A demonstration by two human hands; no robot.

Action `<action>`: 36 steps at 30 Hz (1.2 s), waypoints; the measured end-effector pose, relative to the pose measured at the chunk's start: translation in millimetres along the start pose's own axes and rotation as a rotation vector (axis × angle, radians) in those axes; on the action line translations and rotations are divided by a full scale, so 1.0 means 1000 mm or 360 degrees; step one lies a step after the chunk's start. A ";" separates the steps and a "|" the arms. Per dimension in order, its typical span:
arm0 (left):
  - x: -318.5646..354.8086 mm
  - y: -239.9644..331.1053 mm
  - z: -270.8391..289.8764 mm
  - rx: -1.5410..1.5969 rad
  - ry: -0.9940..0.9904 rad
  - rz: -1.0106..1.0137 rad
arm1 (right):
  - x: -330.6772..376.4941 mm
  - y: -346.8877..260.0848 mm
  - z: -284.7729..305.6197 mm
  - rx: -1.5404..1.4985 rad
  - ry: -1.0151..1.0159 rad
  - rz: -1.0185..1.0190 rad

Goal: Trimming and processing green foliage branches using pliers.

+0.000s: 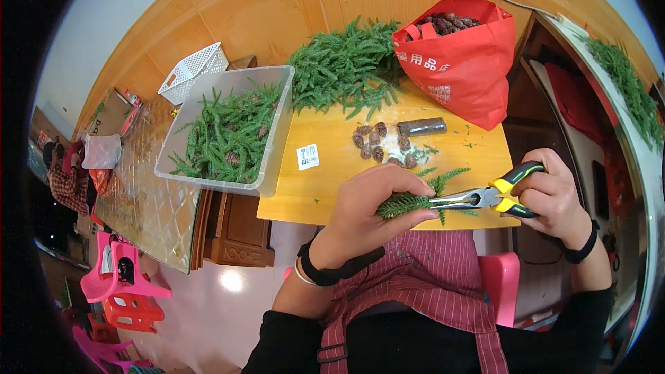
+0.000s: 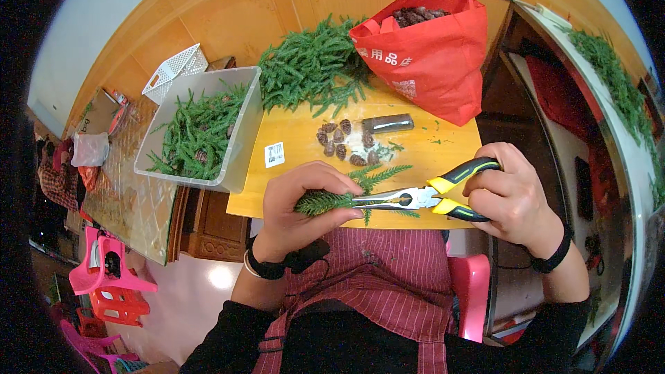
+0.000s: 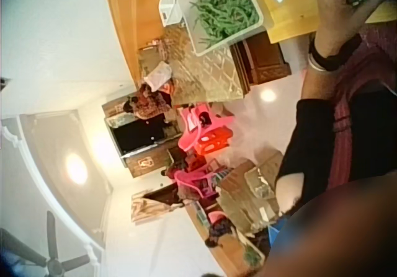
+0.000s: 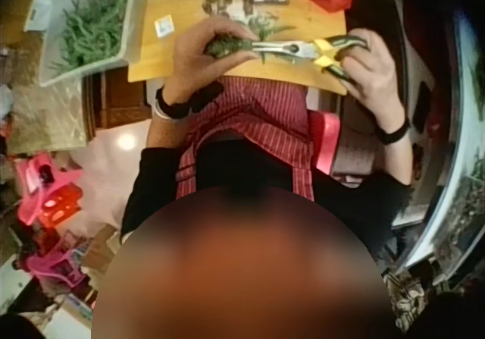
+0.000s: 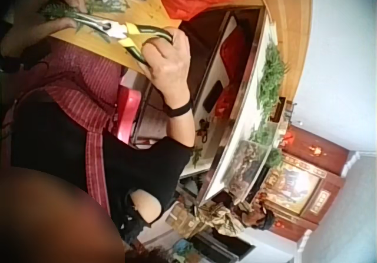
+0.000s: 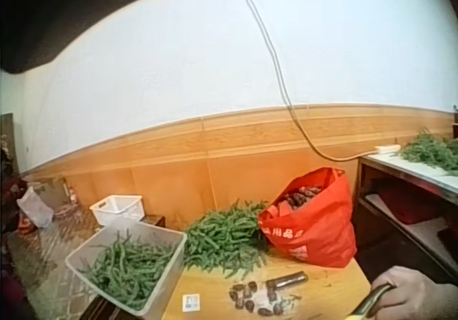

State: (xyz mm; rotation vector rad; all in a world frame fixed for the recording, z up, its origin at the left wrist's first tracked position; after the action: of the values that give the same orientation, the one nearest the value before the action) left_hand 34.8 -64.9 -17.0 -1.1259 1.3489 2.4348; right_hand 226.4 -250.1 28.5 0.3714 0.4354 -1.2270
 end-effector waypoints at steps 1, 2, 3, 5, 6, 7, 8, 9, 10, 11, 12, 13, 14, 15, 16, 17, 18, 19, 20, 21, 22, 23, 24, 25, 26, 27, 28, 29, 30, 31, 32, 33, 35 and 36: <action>0.000 0.001 0.001 0.0000 0.0002 -0.0001 | -0.001 -0.001 0.001 0.0009 0.0009 0.0023; 0.000 0.000 0.000 0.0012 -0.0011 0.0018 | -0.001 -0.001 0.001 0.0014 0.0020 0.0044; 0.000 0.000 0.000 0.0024 -0.0023 0.0036 | -0.001 0.000 0.001 0.0013 0.0020 0.0043; 0.000 -0.001 0.000 0.0023 -0.0023 0.0050 | -0.001 0.000 0.001 0.0041 0.0018 0.0069; 0.000 -0.001 0.000 0.0022 -0.0022 0.0062 | -0.001 0.000 0.001 0.0041 0.0018 0.0070; 0.001 -0.001 0.000 0.0022 -0.0021 0.0062 | 0.000 0.000 0.001 0.0079 0.0002 0.0086; 0.000 -0.002 -0.001 0.0023 -0.0020 0.0048 | 0.001 0.001 0.002 0.0122 -0.0015 0.0099; 0.000 -0.002 -0.001 0.0024 -0.0020 0.0034 | 0.002 0.000 0.002 0.0125 -0.0015 0.0096; -0.001 -0.002 -0.001 0.0027 -0.0022 0.0031 | 0.003 -0.001 0.002 0.0148 -0.0026 0.0060; -0.001 0.000 -0.001 -0.0032 -0.0002 0.0014 | 0.003 -0.001 0.002 0.0165 -0.0034 0.0031; -0.002 0.001 0.000 -0.0092 0.0018 -0.0004 | 0.000 -0.002 0.002 0.0162 -0.0032 0.0034; -0.002 0.002 0.000 -0.0097 0.0020 -0.0001 | -0.004 -0.004 0.002 0.0165 -0.0009 0.0013; -0.003 0.002 -0.001 -0.0141 0.0036 -0.0060 | -0.007 -0.006 0.003 0.0178 0.0011 -0.0016; -0.005 0.002 -0.001 -0.0186 0.0052 -0.0119 | -0.006 -0.006 0.002 0.0184 0.0010 -0.0020; -0.006 0.001 -0.001 -0.0181 0.0050 -0.0123 | -0.003 -0.005 0.002 0.0180 0.0025 -0.0056; -0.007 0.003 0.000 -0.0256 0.0070 -0.0208 | -0.001 -0.005 0.001 0.0166 0.0042 -0.0084; -0.007 0.005 0.001 -0.0331 0.0089 -0.0292 | 0.000 -0.004 0.001 0.0161 0.0045 -0.0080; -0.007 0.007 0.001 -0.0336 0.0091 -0.0290 | 0.001 -0.004 0.001 0.0181 0.0069 -0.0072; -0.007 0.007 0.001 -0.0379 0.0116 -0.0334 | 0.002 -0.004 0.000 0.0207 0.0091 -0.0072; -0.008 0.008 0.001 -0.0421 0.0142 -0.0379 | 0.002 -0.003 0.000 0.0209 0.0089 -0.0076; -0.008 0.007 0.001 -0.0417 0.0139 -0.0380 | 0.003 -0.003 0.000 0.0216 0.0095 -0.0059; -0.008 0.008 0.000 -0.0434 0.0148 -0.0414 | 0.003 -0.003 0.000 0.0224 0.0102 -0.0040; -0.009 0.008 0.000 -0.0450 0.0157 -0.0448 | 0.002 -0.003 0.001 0.0225 0.0102 -0.0042; -0.009 0.008 0.000 -0.0449 0.0155 -0.0449 | 0.001 -0.004 0.002 0.0230 0.0114 -0.0033; -0.009 0.007 0.000 -0.0462 0.0152 -0.0478 | 0.000 -0.004 0.002 0.0233 0.0126 -0.0022; -0.009 0.007 0.000 -0.0476 0.0148 -0.0507 | 0.001 -0.003 0.002 0.0232 0.0128 -0.0022; -0.009 0.007 0.000 -0.0478 0.0148 -0.0507 | 0.002 -0.002 0.001 0.0263 0.0123 -0.0010; -0.009 0.007 -0.001 -0.0477 0.0149 -0.0527 | 0.003 -0.001 0.001 0.0295 0.0118 0.0000; -0.009 0.007 -0.001 -0.0477 0.0151 -0.0547 | 0.003 -0.001 0.001 0.0295 0.0119 -0.0001; -0.009 0.008 -0.001 -0.0477 0.0150 -0.0547 | 0.002 -0.001 0.001 0.0294 0.0147 0.0011; -0.010 0.008 0.000 -0.0458 0.0118 -0.0517 | 0.001 -0.002 0.002 0.0293 0.0174 0.0024; -0.010 0.009 0.000 -0.0440 0.0087 -0.0487 | 0.000 -0.002 0.002 0.0292 0.0174 0.0023; -0.010 0.009 0.000 -0.0302 0.0011 -0.0363 | -0.002 -0.002 0.004 0.0281 0.0144 0.0046; -0.010 0.008 0.000 -0.0164 -0.0063 -0.0239 | -0.002 -0.001 0.004 0.0283 0.0143 0.0043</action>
State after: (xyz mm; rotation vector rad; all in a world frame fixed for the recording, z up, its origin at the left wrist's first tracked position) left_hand 38.0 -67.7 -4.7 -1.1506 1.0966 2.4281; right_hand 225.0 -250.5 33.0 0.5843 0.3983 -1.2295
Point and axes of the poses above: each hand's wrist, its own x-axis away from the middle knuckle, its own z-axis out of the back of the hand, y = z × x, the point moved 1 cm from there along -x, towards the middle knuckle, and after that the axes turned 1 degree about z, right-handed, at the moved point
